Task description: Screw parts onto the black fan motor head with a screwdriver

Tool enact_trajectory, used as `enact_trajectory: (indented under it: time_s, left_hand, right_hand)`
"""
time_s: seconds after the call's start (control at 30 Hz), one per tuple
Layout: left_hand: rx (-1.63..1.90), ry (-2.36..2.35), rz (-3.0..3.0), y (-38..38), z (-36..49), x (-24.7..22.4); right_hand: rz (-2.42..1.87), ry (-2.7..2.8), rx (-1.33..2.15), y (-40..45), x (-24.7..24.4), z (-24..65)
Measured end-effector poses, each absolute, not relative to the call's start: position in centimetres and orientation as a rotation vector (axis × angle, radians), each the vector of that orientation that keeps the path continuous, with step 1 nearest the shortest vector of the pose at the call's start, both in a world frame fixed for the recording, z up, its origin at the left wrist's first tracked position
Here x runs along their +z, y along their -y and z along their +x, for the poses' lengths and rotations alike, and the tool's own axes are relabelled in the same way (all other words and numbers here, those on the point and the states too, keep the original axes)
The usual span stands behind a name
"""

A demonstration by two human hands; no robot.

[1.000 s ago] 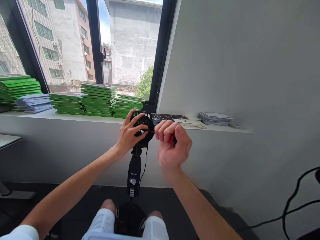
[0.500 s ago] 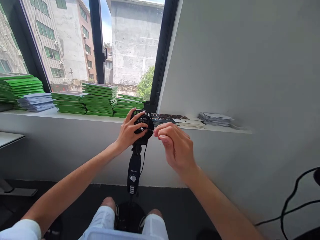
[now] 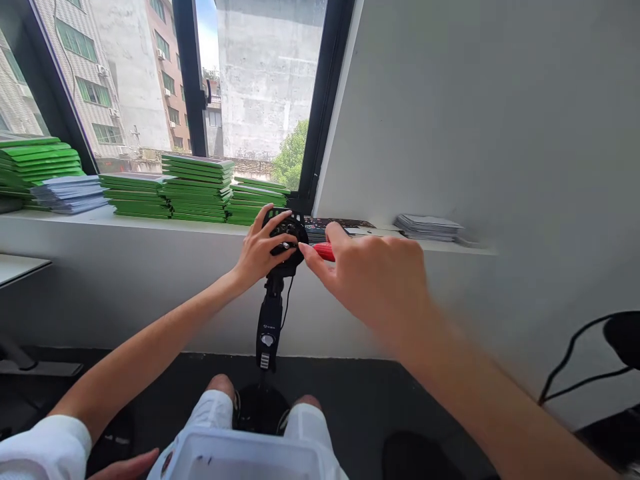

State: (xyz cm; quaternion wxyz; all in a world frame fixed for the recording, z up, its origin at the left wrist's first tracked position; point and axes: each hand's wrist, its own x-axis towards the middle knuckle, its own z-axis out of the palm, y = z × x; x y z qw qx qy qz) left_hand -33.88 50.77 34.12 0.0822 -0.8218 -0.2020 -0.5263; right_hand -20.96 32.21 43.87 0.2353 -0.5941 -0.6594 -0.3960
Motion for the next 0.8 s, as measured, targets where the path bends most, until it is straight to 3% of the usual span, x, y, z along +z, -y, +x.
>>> enact_trajectory:
  time_s: [0.1,0.27,0.47,0.6,0.8]
  left_hand:
    - [-1.549,0.579,-2.483,-50.7,-34.2,34.3]
    - [-1.533,0.503,-2.498,-50.8,-34.6,34.3]
    - [-1.527,0.521,-2.511,-51.1,-34.5,34.1]
    - [-1.53,0.521,-2.51,-51.0,-34.4,34.2]
    - [-1.581,0.459,-2.472,-51.3,-34.5,33.8]
  right_hand:
    - [-1.586,1.99,-0.872,-32.6,44.5,-20.6]
    - [-1.588,1.744,-1.109,-32.9,45.3,-20.0]
    - [-1.581,1.949,-0.903,-33.1,45.5,-20.1]
    - [-1.555,1.807,-1.191,-32.8,45.5,-20.5]
    - [-1.808,2.029,-0.996,-32.6,46.1,-21.4]
